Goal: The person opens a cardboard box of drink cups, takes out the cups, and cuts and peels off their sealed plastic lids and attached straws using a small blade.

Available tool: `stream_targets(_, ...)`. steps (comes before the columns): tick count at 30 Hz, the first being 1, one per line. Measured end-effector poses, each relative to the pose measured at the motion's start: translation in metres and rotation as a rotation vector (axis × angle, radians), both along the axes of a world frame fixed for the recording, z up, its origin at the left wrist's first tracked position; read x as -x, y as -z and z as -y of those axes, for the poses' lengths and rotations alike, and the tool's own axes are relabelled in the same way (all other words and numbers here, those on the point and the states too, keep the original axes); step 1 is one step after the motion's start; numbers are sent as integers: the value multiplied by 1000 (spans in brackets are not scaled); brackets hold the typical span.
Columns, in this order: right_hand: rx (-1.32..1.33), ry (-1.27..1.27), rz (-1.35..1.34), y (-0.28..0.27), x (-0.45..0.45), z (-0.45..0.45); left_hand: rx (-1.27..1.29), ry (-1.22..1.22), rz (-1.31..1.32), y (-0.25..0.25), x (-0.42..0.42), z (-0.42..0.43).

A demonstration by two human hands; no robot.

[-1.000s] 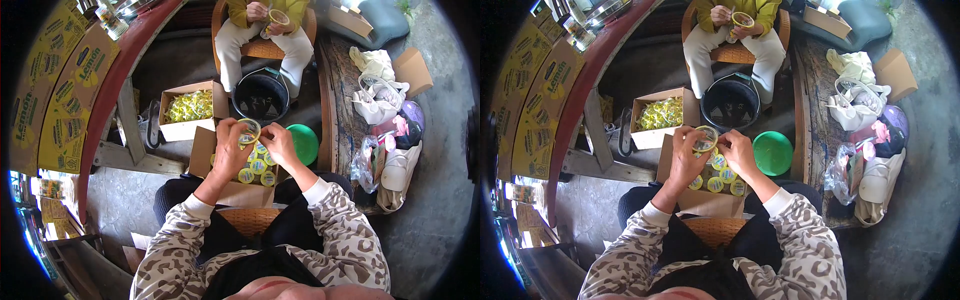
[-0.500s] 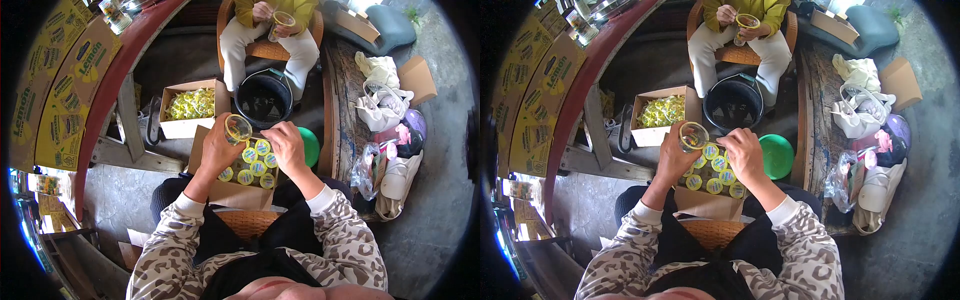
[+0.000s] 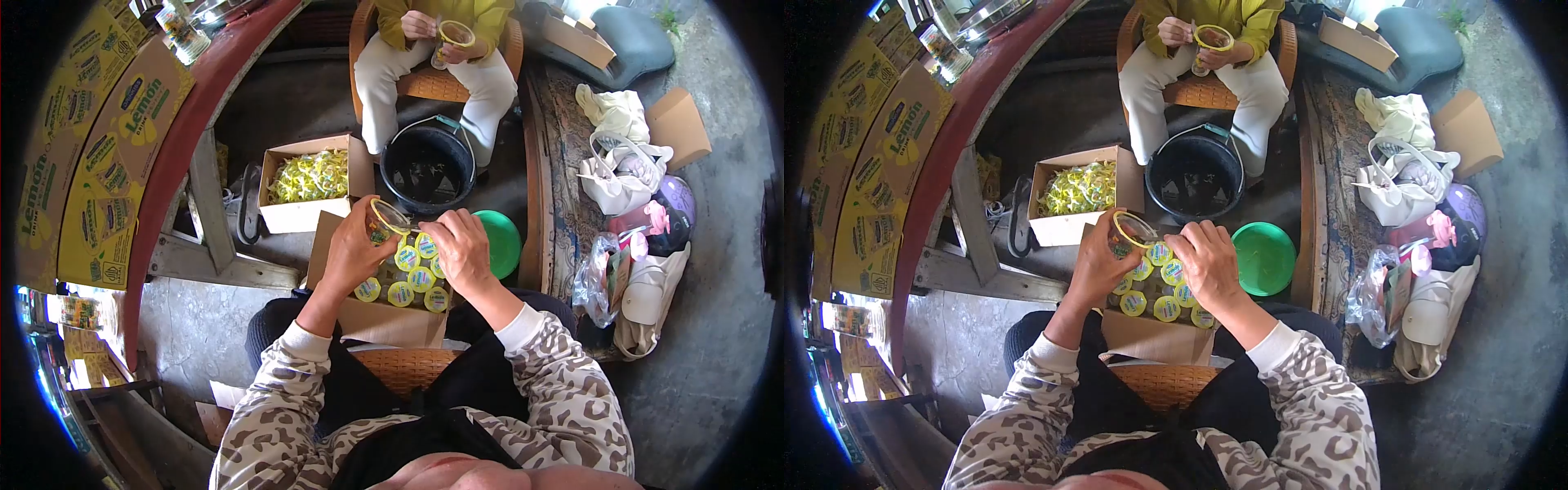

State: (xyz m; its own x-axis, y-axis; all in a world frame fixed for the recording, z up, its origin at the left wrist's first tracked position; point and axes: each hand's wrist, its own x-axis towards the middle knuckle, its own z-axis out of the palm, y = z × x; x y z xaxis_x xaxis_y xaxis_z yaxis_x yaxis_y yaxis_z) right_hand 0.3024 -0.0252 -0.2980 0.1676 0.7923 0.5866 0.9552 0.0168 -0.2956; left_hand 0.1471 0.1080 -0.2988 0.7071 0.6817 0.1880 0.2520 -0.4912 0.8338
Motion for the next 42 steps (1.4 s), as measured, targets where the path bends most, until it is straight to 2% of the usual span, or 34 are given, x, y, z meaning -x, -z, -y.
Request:
stream_targets(4, 5, -1, 10, 1, 3, 1, 25, 41, -10, -1, 2, -2)
stream_targets(6, -2, 3, 18, 4, 3, 1, 170, 135, -49, -3, 1, -3)
stream_targets(9, 23, 5, 21, 7, 4, -1, 247, 132, -46, -5, 0, 1)
stream_targets(11, 0, 44, -161, 8, 3, -3, 225, 141, -24, -2, -2, 0)
stream_targets(14, 8, 54, -203, 3, 0, 1, 199, 139, 19, -1, -2, -1)
stream_targets(22, 8, 33, -44, -1, 0, -1, 277, 205, 28, 12, 1, -8)
stream_targets(24, -8, 55, -137, 2, 0, -3, 521, 183, 27, 9, 0, -7)
stream_targets(28, 9, 108, -323, 8, 0, -2, 608, 167, 84, 18, -3, -6)
stream_targets(31, 8, 85, -317, 6, -3, 0, 665, 167, 124, 19, -5, -1)
stream_targets(33, 23, 39, -194, 0, -2, 1, 440, 133, -27, 13, -6, 3)
stream_targets(37, 34, 38, -72, -2, -2, 1, 370, 126, -11, 16, -5, 2)
stream_targets(39, 58, 40, 8, -1, -1, 0, 584, 196, 29, 15, -4, 1)
stream_targets(42, 4, 21, -11, 2, -3, -1, 720, 184, 40, 7, -4, 6)
